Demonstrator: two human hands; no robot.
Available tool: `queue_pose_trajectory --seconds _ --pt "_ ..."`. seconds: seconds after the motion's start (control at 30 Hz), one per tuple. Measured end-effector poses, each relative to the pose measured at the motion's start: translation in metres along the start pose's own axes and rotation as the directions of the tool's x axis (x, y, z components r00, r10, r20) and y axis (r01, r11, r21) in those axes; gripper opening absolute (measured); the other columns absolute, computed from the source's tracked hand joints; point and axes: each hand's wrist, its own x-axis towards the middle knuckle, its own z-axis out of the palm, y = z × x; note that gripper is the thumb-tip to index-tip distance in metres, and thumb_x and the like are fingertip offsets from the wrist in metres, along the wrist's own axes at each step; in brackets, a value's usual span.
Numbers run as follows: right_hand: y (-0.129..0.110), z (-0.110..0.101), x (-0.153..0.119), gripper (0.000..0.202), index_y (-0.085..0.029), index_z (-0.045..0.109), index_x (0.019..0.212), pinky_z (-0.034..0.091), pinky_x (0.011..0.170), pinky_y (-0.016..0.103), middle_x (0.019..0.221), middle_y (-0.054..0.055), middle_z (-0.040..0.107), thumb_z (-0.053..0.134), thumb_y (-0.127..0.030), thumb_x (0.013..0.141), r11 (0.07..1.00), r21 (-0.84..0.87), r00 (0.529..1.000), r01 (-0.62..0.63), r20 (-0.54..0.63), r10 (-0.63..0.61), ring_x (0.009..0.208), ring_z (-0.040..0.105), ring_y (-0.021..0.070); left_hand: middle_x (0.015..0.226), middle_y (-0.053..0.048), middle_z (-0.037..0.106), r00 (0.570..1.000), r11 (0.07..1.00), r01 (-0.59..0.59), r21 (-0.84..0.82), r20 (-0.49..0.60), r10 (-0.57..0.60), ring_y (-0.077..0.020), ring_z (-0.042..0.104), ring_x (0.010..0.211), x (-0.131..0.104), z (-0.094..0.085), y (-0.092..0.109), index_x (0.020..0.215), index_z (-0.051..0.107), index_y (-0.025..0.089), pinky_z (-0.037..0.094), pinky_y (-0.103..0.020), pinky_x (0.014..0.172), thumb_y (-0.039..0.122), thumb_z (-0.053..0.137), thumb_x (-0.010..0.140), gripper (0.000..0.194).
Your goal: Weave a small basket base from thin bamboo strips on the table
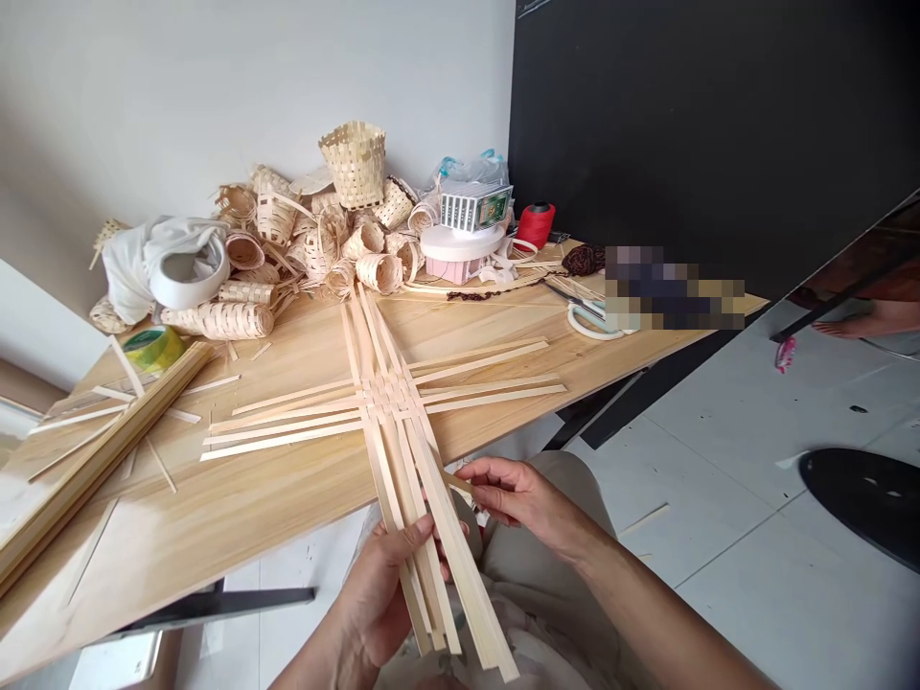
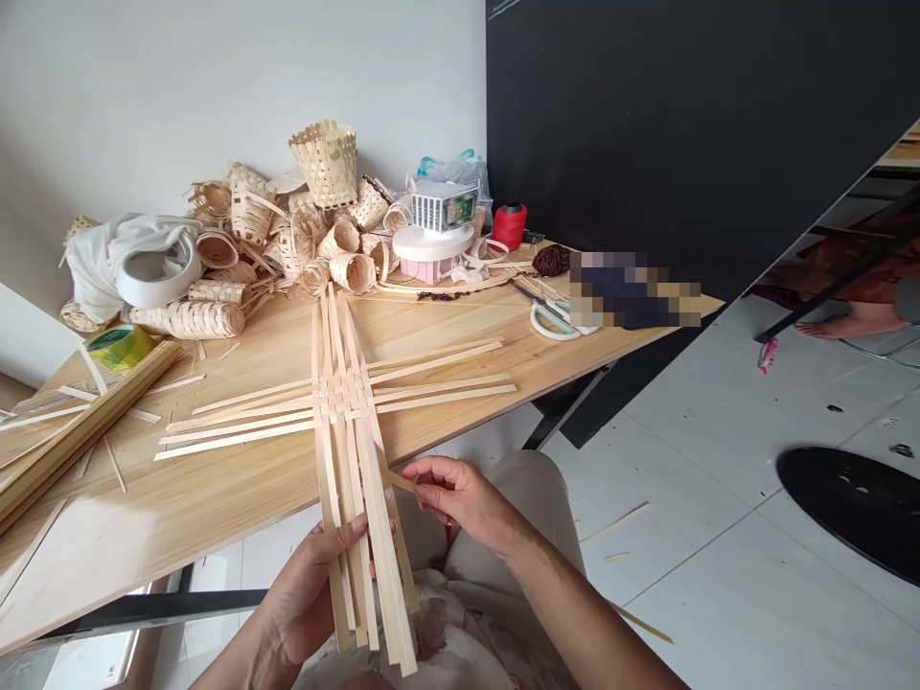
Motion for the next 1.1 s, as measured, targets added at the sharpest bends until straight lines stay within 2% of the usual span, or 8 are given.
queue_pose_trajectory --seconds 0.23,0.5,0.57,0.63,0.73,0.8,0.93,1.1 --pt "-0.001 0.004 -0.003 0.032 -0.014 0.061 0.089 0.025 0.042 0.019 0.057 -0.005 0.045 0.062 -0.04 0.069 0.998 -0.055 1.0 0.02 -0.02 -0.021 0.047 0.032 0.0049 0.07 -0.009 0.064 0.998 0.999 -0.015 0.029 0.059 0.013 -0.0086 0.051 0.049 0.0 -0.003 0.0 0.078 0.061 0.009 0.042 -0.022 0.053 0.021 0.068 0.067 0.018" --pt "-0.015 0.011 -0.005 0.017 -0.017 0.059 0.087 0.041 0.056 0.022 0.074 0.001 0.059 0.048 -0.027 0.079 0.922 -0.356 0.987 0.152 0.008 -0.159 0.064 0.051 0.0113 0.073 -0.01 0.065 0.998 0.997 -0.02 0.073 0.062 0.016 -0.0161 0.059 0.061 -0.001 -0.003 -0.001 0.082 0.06 0.009 0.045 -0.028 0.06 0.023 0.068 0.066 0.023" --pt "-0.021 0.014 -0.009 0.016 -0.019 0.057 0.09 0.042 0.057 0.023 0.073 0.001 0.06 0.045 -0.025 0.081 0.851 -0.492 0.976 0.184 -0.014 -0.219 0.065 0.052 0.0119 0.069 -0.008 0.064 0.999 0.997 -0.026 0.073 0.033 0.024 -0.0132 0.056 0.055 -0.001 -0.003 -0.001 0.082 0.059 0.01 0.044 -0.026 0.057 0.022 0.068 0.066 0.023" --pt "-0.026 0.016 -0.012 0.016 -0.021 0.055 0.094 0.044 0.06 0.023 0.073 0.0 0.061 0.044 -0.021 0.082 0.739 -0.635 0.951 0.223 -0.024 -0.308 0.065 0.054 0.0125 0.064 -0.005 0.062 1.0 0.998 -0.03 0.062 0.006 0.03 -0.0104 0.052 0.05 -0.002 -0.003 -0.002 0.083 0.059 0.011 0.043 -0.025 0.054 0.02 0.069 0.064 0.023" --pt "-0.03 0.017 -0.014 0.029 -0.024 0.054 0.104 0.046 0.067 0.024 0.085 0.002 0.063 0.038 -0.012 0.083 0.557 -0.759 0.896 0.335 0.074 -0.438 0.075 0.058 0.0138 0.062 -0.003 0.06 0.999 0.999 -0.033 0.035 -0.009 0.033 -0.011 0.053 0.051 -0.002 -0.003 -0.003 0.083 0.059 0.012 0.044 -0.025 0.055 0.019 0.071 0.062 0.026" --pt "-0.029 0.015 -0.014 0.039 -0.026 0.054 0.11 0.047 0.07 0.023 0.091 0.003 0.063 0.035 -0.007 0.082 0.47 -0.791 0.872 0.393 0.158 -0.464 0.079 0.059 0.0133 0.064 -0.003 0.061 0.999 0.999 -0.04 0.015 -0.009 0.041 -0.0125 0.055 0.053 -0.001 -0.002 -0.004 0.083 0.059 0.012 0.045 -0.027 0.057 0.022 0.072 0.061 0.027" --pt "-0.026 0.013 -0.014 0.05 -0.028 0.051 0.118 0.048 0.068 0.021 0.09 0.002 0.061 0.035 -0.001 0.08 0.363 -0.832 0.863 0.419 0.24 -0.444 0.074 0.059 0.0111 0.061 -0.002 0.06 0.998 0.998 -0.056 -0.01 -0.023 0.055 -0.0129 0.054 0.052 0.001 0.0 -0.005 0.078 0.058 0.013 0.045 -0.028 0.056 0.026 0.075 0.059 0.028" --pt "-0.025 0.011 -0.012 0.05 -0.028 0.05 0.121 0.049 0.066 0.021 0.091 0.003 0.059 0.037 -0.003 0.08 0.299 -0.843 0.842 0.448 0.284 -0.459 0.073 0.058 0.0109 0.06 -0.003 0.059 0.998 0.998 -0.063 0.003 -0.007 0.063 -0.0125 0.054 0.052 0.002 0.004 -0.004 0.076 0.06 0.012 0.044 -0.026 0.056 0.023 0.077 0.055 0.029"
